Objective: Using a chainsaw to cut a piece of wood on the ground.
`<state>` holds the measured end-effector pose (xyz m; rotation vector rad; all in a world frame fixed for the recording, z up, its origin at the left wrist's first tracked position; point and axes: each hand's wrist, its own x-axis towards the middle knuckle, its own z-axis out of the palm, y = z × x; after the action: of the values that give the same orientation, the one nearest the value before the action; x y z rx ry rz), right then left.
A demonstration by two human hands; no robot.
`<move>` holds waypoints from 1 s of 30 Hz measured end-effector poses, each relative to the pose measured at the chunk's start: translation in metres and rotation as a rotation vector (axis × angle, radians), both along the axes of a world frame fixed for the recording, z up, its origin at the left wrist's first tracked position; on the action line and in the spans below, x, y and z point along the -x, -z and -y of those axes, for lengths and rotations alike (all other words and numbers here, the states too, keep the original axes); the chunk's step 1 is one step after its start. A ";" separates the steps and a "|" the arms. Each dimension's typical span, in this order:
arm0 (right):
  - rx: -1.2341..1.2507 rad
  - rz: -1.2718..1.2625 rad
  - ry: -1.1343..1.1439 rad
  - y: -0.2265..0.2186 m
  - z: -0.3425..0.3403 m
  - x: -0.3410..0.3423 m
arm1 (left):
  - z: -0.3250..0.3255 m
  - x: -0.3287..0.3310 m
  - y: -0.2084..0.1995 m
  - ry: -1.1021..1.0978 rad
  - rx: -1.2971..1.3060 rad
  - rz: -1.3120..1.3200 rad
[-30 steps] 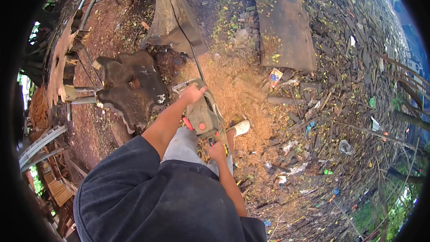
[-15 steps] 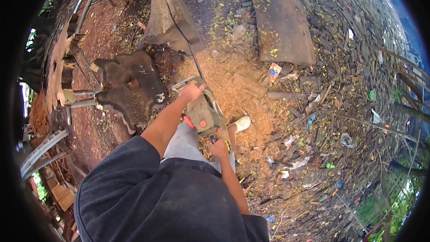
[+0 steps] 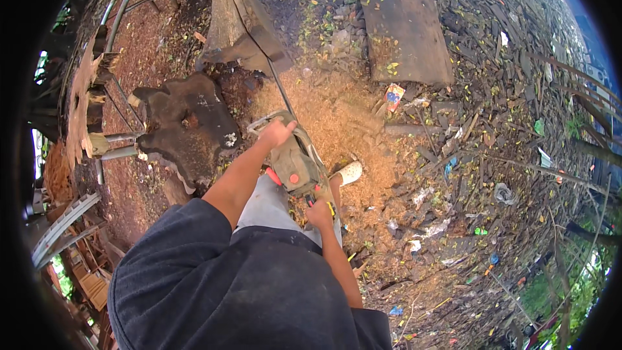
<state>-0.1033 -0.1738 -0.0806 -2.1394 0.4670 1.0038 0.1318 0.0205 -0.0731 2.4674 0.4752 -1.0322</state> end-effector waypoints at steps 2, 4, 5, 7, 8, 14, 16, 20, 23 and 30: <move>-0.002 0.004 -0.008 -0.002 0.000 0.000 | -0.002 0.001 0.002 0.001 0.000 0.030; -0.001 0.007 -0.013 -0.001 0.001 0.002 | 0.000 0.003 0.002 0.006 -0.005 0.012; -0.008 0.003 -0.024 0.001 0.003 0.003 | 0.002 0.003 0.000 0.010 -0.006 -0.007; -0.017 0.002 -0.036 0.005 0.005 0.006 | 0.004 0.003 0.001 0.014 -0.010 -0.022; -0.018 0.016 -0.033 0.007 0.005 0.007 | 0.003 0.003 0.002 0.014 -0.016 -0.036; -0.012 0.025 -0.009 0.009 0.006 0.012 | 0.006 0.005 0.003 0.012 -0.010 -0.029; -0.017 0.035 -0.004 0.010 0.007 0.014 | 0.006 0.007 0.004 0.007 -0.006 -0.024; -0.004 0.021 -0.017 0.010 0.009 0.016 | 0.008 0.011 0.004 -0.002 -0.013 0.006; -0.013 0.003 -0.021 0.009 0.010 0.015 | 0.008 0.013 0.001 0.027 0.020 -0.020; -0.011 -0.016 -0.024 0.015 0.012 0.019 | 0.011 0.012 0.001 0.041 0.029 -0.020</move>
<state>-0.1219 -0.1859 -0.0957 -2.1337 0.4428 1.0350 0.1199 0.0091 -0.0745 2.4535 0.4143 -1.0733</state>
